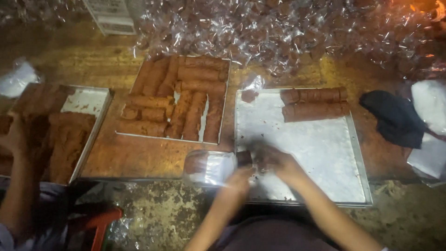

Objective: Packaging individual pieces of baked goods into plastic bags from a metal tray.

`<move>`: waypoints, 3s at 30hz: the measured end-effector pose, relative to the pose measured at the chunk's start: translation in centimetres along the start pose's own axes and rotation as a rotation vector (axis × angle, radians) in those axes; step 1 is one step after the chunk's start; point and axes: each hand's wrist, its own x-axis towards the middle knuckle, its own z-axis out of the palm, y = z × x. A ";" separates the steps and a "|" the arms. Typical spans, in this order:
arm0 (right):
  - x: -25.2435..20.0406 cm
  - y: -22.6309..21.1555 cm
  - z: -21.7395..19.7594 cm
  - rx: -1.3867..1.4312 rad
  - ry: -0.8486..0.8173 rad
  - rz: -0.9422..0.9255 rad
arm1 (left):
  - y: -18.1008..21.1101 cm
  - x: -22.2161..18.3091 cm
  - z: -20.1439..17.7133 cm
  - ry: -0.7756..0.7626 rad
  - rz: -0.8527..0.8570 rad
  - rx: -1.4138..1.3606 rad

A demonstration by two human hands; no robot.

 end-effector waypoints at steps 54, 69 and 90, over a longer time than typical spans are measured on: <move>-2.3 -5.6 -2.4 -0.259 0.352 -0.429 | -7.8 -2.2 2.4 0.320 -0.389 0.086; 1.3 9.3 6.7 -0.552 -0.063 -0.234 | -9.7 -4.3 2.5 0.801 -0.744 -0.166; -0.8 6.7 1.9 -0.082 0.204 -0.289 | 3.0 0.7 5.5 0.078 -0.097 -0.029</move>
